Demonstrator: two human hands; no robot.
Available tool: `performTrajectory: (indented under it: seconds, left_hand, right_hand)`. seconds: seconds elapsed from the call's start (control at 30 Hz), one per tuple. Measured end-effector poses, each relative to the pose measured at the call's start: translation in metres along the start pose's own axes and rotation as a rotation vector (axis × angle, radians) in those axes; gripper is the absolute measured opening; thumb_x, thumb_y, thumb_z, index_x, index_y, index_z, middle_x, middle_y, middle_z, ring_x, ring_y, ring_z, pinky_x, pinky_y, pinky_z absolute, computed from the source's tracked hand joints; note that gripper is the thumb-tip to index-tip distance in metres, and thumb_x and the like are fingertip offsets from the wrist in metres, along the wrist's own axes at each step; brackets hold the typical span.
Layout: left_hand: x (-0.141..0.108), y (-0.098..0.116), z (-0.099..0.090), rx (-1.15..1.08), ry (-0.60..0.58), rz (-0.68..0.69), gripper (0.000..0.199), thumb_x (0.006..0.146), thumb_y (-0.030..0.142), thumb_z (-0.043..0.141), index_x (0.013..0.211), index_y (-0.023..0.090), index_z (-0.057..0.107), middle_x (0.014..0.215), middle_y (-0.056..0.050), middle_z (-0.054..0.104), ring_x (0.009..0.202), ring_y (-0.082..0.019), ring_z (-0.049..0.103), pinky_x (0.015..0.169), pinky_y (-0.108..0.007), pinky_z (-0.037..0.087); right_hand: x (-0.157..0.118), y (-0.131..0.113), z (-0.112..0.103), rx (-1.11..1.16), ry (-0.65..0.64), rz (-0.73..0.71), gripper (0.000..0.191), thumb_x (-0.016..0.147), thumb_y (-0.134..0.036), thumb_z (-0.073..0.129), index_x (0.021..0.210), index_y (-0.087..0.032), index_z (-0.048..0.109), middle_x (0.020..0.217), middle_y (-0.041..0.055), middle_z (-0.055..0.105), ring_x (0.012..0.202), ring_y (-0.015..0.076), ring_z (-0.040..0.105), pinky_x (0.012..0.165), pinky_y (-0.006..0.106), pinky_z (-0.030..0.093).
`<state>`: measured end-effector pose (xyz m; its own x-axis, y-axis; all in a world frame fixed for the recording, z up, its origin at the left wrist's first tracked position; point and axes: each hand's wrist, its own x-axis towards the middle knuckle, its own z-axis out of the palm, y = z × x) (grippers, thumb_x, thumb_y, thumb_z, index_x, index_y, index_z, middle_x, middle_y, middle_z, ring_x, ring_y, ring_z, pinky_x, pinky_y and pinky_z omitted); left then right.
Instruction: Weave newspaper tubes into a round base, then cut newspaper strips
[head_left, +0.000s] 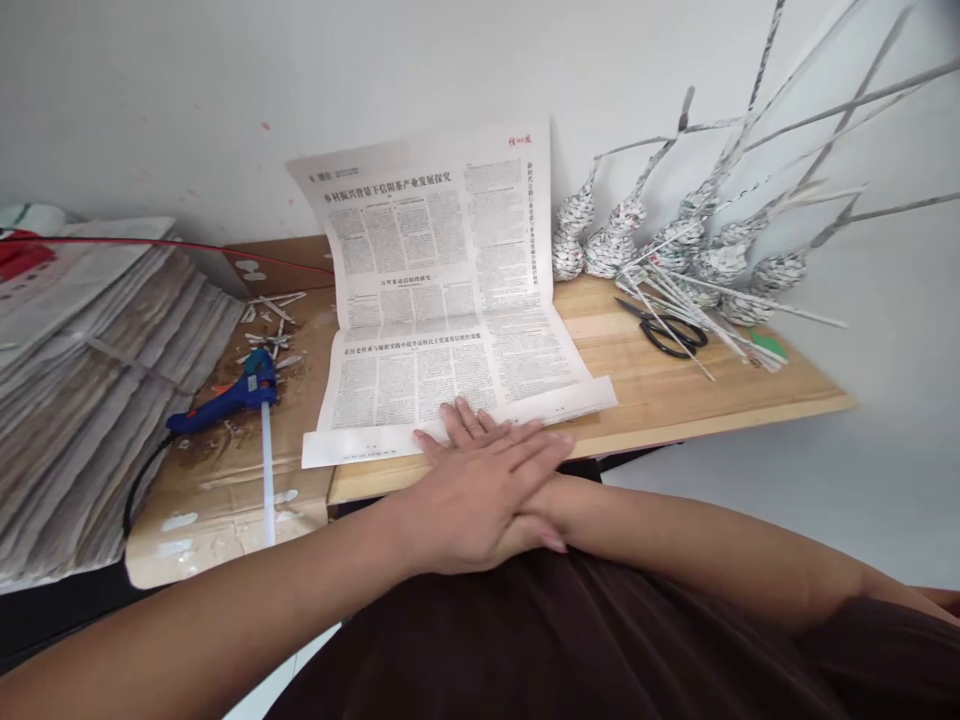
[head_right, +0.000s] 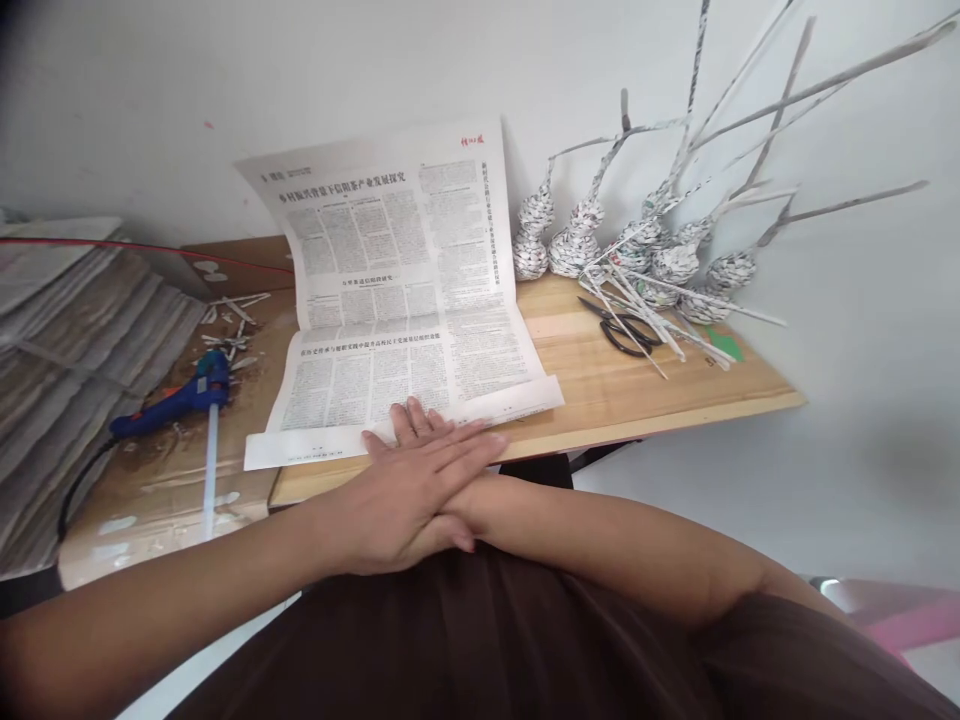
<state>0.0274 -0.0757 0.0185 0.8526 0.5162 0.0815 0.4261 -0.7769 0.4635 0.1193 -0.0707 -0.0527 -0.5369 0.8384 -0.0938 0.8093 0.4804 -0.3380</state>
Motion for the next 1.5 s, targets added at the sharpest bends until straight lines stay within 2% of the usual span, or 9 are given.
performTrajectory:
  seconds: [0.13,0.23,0.4,0.53,0.67,0.87,1.03,1.27,1.5]
  left_hand:
    - [0.043,0.044,0.010,0.014,-0.032,0.085,0.076,0.093,0.066,0.035,0.156,0.025,0.024,0.153,-0.009,0.044,0.141,-0.032,0.038,0.112,-0.051,0.032]
    - [0.058,0.056,0.012,0.115,-0.039,0.181,0.073,0.095,0.062,0.038,0.155,0.021,0.029,0.154,-0.008,0.043,0.144,-0.032,0.033,0.113,-0.049,0.032]
    - [0.009,0.019,0.013,0.274,0.137,0.174,0.080,0.095,0.062,0.037,0.155,0.011,0.024,0.160,-0.014,0.031,0.150,-0.029,0.019,0.120,-0.047,0.025]
    - [-0.052,-0.017,0.031,0.421,0.291,0.046,0.079,0.097,0.047,0.046,0.156,0.005,0.014,0.158,-0.020,0.030,0.150,-0.030,0.017,0.118,-0.047,0.031]
    - [-0.082,-0.031,0.053,0.572,0.357,-0.172,0.069,0.096,0.032,0.052,0.152,0.001,0.025,0.153,-0.022,0.039,0.147,-0.032,0.028,0.115,-0.049,0.036]
    - [-0.078,-0.035,0.053,0.623,0.390,-0.169,0.042,0.093,0.025,0.052,0.129,0.007,0.059,0.134,-0.017,0.062,0.134,-0.032,0.049,0.111,-0.048,0.042]
    - [-0.076,-0.038,0.048,0.688,0.411,-0.170,0.033,0.088,0.016,0.051,0.115,0.011,0.069,0.113,-0.014,0.073,0.121,-0.032,0.059,0.101,-0.046,0.049]
    - [-0.074,-0.036,0.048,0.725,0.304,-0.235,0.050,0.093,0.022,0.047,0.143,0.013,0.049,0.147,-0.010,0.051,0.137,-0.027,0.047,0.106,-0.041,0.045]
    - [-0.074,-0.036,0.054,0.679,0.307,-0.290,0.066,0.096,0.023,0.049,0.157,0.021,0.023,0.153,-0.007,0.043,0.141,-0.026,0.041,0.112,-0.042,0.040]
  right_hand:
    - [0.000,0.011,-0.022,0.074,-0.207,-0.111,0.072,0.094,-0.052,0.054,0.156,-0.036,0.021,0.166,0.0022,-0.005,0.151,0.0304,-0.009,0.122,0.055,0.006]
    - [0.002,0.016,-0.029,0.112,-0.270,-0.156,0.081,0.090,-0.052,0.061,0.157,-0.033,0.019,0.166,0.0061,-0.007,0.150,0.0327,-0.013,0.121,0.057,0.007]
    - [0.002,0.010,-0.015,0.139,-0.074,-0.013,0.054,0.104,-0.034,0.034,0.156,-0.027,0.026,0.166,0.0048,0.009,0.152,0.0254,0.000,0.124,0.050,0.010]
    - [-0.006,0.010,-0.027,0.333,-0.075,-0.095,0.082,0.096,-0.039,0.048,0.158,-0.008,0.004,0.165,0.0158,0.000,0.152,0.0289,-0.003,0.124,0.051,0.007]
    - [-0.015,0.014,-0.047,0.528,-0.015,-0.115,0.084,0.091,-0.016,0.042,0.158,-0.010,-0.007,0.165,0.0168,0.003,0.153,0.0238,0.001,0.124,0.051,0.011]
    - [-0.018,0.005,-0.042,0.313,-0.075,-0.228,0.084,0.084,-0.011,0.045,0.157,-0.005,0.004,0.165,0.0200,0.005,0.152,0.0288,-0.008,0.123,0.054,0.006]
    - [-0.022,0.002,-0.041,0.209,-0.054,-0.373,0.081,0.088,-0.018,0.048,0.157,-0.006,0.008,0.165,0.0204,0.005,0.151,0.0301,-0.009,0.123,0.053,0.009]
    - [-0.037,0.013,-0.038,0.079,-0.066,-0.196,0.094,0.090,-0.043,0.060,0.156,0.000,0.008,0.162,0.0274,0.006,0.151,0.0355,-0.003,0.122,0.056,0.010]
    - [-0.050,0.029,-0.040,-0.093,-0.070,-0.078,0.095,0.087,-0.048,0.063,0.153,0.006,0.020,0.160,0.0292,0.008,0.150,0.0396,0.001,0.122,0.055,0.012]
